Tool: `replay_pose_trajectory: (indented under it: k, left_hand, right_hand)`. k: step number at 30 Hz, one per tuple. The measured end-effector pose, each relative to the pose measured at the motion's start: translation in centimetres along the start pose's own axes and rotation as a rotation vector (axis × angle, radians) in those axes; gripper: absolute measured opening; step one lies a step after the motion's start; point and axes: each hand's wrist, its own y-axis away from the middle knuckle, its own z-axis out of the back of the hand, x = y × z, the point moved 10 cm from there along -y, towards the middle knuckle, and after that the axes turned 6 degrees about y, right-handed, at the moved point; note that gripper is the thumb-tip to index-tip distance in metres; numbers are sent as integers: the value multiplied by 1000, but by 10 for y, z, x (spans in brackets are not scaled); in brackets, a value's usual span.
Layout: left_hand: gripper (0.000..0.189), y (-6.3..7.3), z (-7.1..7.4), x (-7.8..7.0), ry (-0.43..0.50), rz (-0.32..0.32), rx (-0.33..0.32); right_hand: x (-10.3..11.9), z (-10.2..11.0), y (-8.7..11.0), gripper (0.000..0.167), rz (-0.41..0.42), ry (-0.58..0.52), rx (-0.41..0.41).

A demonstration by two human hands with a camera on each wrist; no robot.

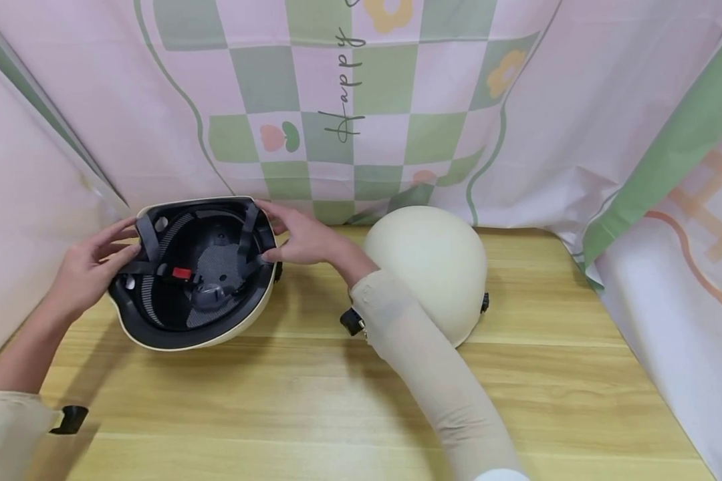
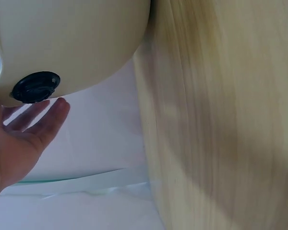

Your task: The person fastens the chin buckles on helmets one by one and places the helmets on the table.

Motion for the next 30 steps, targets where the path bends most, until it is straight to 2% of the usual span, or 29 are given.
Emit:
replay_pose_trajectory:
  k: [3,8,15,22,25,30]
  left_hand:
    - [50,1,0,3,12,15,3]
    - [52,3,1,8,87,27,19]
    - [53,8,-1,10,168,0,102]
    - [61,10,-9,14,554,38,228]
    - [62,9,-12,11,591,26,244]
    - [61,9,-16,6,582,20,273]
  right_hand:
    - [0,-1,0,93,5,4,32]
    - [-1,-2,1,97,9,-2,62]
    - [-1,0,2,101,6,-18,62]
    - [-5,-1,7,103,-27,-58,73]
    - [-8,0,10,104,-37,-76,71]
    - [-13,1,14,106,-55,-105,62]
